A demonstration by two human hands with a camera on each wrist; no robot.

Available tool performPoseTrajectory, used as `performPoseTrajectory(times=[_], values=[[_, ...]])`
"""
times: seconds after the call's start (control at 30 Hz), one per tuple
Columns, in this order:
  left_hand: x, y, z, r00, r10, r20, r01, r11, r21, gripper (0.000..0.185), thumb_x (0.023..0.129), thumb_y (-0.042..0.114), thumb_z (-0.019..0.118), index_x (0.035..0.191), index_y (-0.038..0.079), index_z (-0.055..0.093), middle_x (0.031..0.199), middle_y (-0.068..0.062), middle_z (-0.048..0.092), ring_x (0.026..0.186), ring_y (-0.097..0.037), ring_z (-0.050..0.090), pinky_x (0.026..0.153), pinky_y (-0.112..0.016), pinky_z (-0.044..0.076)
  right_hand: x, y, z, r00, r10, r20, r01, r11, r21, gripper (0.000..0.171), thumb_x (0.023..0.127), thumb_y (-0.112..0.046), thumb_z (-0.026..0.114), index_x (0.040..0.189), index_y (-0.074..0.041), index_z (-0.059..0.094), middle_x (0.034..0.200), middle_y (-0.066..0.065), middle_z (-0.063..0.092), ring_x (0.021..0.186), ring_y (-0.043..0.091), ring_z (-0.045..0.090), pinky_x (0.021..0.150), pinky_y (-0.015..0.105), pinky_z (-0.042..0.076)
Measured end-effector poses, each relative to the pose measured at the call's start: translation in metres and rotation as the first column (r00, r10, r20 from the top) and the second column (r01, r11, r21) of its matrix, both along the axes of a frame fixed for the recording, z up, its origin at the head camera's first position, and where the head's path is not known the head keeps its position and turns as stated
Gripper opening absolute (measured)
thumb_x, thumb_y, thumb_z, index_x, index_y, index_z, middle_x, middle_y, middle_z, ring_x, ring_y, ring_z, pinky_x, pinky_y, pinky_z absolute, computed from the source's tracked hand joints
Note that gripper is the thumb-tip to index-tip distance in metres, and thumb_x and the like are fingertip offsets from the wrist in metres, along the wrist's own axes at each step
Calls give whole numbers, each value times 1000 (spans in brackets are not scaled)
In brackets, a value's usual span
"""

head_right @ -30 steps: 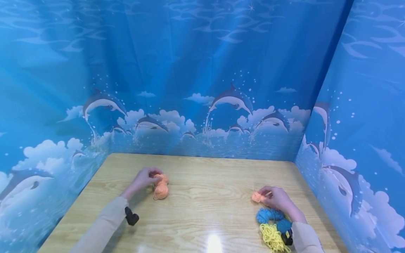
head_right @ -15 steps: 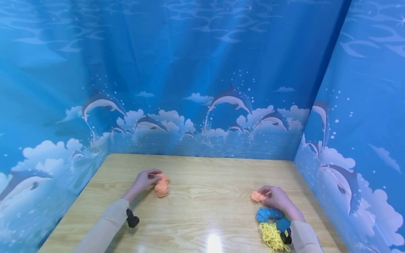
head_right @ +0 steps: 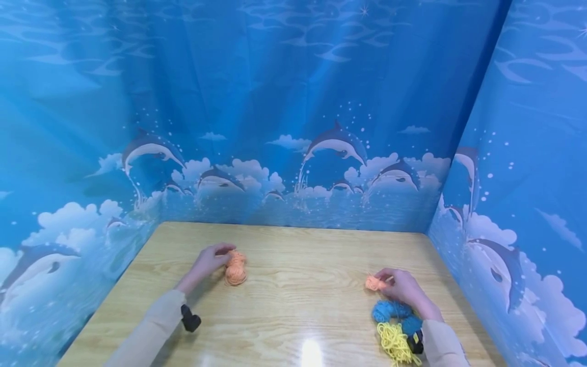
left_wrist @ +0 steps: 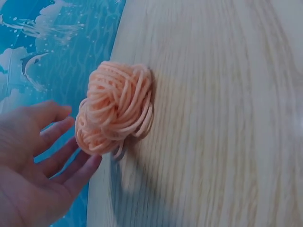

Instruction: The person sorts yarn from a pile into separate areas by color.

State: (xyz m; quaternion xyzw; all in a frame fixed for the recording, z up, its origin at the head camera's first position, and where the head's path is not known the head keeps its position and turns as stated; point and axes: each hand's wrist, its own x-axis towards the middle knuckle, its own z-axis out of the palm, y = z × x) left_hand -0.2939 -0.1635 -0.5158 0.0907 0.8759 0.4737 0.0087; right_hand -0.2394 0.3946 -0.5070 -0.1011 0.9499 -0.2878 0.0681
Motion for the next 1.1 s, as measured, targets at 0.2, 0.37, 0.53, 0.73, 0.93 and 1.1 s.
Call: performPoseTrajectory(times=[0.2,0.37,0.53,0.73,0.93,1.1], values=[[9,6,2,999,22,29,-21,1000,-21,46,92,18,76,134,4,63,135,-17,63,124,-39,58,98,-53,52,2,-3,9,999,14,-47,-13,1000,10,22,91,-9,74,113,-6,72,104,10,71,88,23,66,73,38,56],[11,9,0,998,50,32,-48,996,-70,48,89,18,80,132,7,65,131,-14,64,112,-32,62,88,-46,55,2,-9,21,994,56,-91,-56,998,6,25,91,-7,74,115,-3,71,106,13,71,89,26,68,73,37,58],[11,10,-4,999,48,15,-47,995,-82,47,87,14,82,130,6,67,131,-16,65,108,-32,64,84,-44,57,-1,-17,28,992,60,-112,-58,998,19,26,91,-7,74,116,-4,71,108,12,71,89,25,68,74,37,58],[11,11,-5,999,41,10,-40,997,-62,46,86,14,82,129,6,67,131,-20,64,107,-35,66,84,-44,58,-5,-26,34,991,69,-116,-69,998,2,27,91,-6,74,118,-4,70,109,14,71,91,27,69,75,38,59],[11,11,-7,999,43,9,-42,998,-51,45,86,12,82,129,7,68,131,-19,64,104,-32,67,83,-42,59,-9,-37,36,990,73,-125,-76,997,-22,27,91,-6,75,118,-4,70,109,14,71,92,28,69,76,39,59],[11,10,-10,999,41,-6,-41,997,-64,45,86,12,82,129,7,68,130,-18,65,99,-28,68,77,-37,58,-15,-45,36,987,71,-142,-75,997,-24,25,92,-7,73,117,-5,71,110,13,71,93,27,68,76,37,59]])
